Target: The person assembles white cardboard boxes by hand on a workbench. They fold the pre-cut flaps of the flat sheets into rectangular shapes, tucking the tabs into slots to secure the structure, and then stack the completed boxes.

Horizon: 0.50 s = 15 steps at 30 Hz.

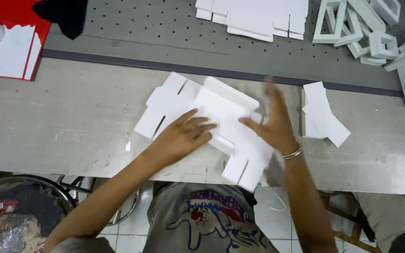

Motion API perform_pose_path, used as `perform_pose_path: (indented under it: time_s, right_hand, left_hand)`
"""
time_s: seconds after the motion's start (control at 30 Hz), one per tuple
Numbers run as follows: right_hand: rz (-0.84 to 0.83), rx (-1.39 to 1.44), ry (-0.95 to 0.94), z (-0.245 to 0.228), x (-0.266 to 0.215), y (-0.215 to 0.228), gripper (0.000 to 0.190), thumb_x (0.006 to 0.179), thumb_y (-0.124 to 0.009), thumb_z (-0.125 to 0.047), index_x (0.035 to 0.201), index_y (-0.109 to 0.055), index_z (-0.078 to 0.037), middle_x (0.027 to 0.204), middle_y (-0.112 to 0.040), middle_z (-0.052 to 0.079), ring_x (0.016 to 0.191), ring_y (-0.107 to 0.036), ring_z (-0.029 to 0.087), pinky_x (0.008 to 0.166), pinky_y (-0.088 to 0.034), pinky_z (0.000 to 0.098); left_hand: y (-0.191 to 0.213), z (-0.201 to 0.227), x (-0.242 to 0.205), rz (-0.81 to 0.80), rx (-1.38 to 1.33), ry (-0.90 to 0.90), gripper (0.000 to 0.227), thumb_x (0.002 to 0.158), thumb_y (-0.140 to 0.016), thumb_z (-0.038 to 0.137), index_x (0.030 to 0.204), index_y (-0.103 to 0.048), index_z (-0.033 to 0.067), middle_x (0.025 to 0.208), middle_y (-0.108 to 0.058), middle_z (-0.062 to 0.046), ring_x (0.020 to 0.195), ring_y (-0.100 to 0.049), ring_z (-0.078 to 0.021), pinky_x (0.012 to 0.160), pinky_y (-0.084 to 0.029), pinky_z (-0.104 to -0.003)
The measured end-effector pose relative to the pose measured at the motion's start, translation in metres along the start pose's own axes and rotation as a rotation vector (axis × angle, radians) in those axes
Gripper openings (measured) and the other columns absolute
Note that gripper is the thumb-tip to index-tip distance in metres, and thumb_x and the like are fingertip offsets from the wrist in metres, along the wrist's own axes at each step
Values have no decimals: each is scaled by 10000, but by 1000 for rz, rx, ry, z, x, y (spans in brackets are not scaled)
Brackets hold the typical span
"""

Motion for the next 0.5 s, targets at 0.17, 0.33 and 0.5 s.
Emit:
perform_pose_path:
  time_s: [0.17, 0.33, 0.5]
  right_hand:
    - [-144, 215, -235, 1, 7, 16, 142, 951, -740, -214, 977, -754, -75, 757, -696, 74, 672, -591, 125, 592, -487, 328]
    - [276, 233, -240, 3, -2, 6, 252, 1021, -684, -258, 1049, -694, -8, 695, -570, -19, 499, -448, 60, 379, -337, 202]
    - [272, 320, -516, 25, -26, -47, 443, 1043, -616, -352, 1318, -655, -8, 1048, -664, 154, 826, -635, 160, 759, -590, 351]
  left_hand:
    - [31, 7, -1, 107, 70, -88, 156, 951, -634, 113, 1093, -579, 147, 1306, -675, -67, 1322, -572, -274, 1228, -272, -609]
    - [76, -19, 5, -186, -21, -35, 902, 883, -508, 759, 1555, -362, 175, 1445, -551, -135, 1380, -443, -365, 1233, -28, -643]
    - [25, -47, 3, 89, 62, 65, 474, 881, -720, 524, 1027, -776, 77, 1071, -711, -94, 1252, -579, -313, 1245, -258, -554]
Point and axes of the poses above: each hand's wrist, its own x-axis towards the middle knuckle, its own y-axis out of the back of the hand, z = x × y, the point moved 1 cm from there along x, towards the middle knuckle
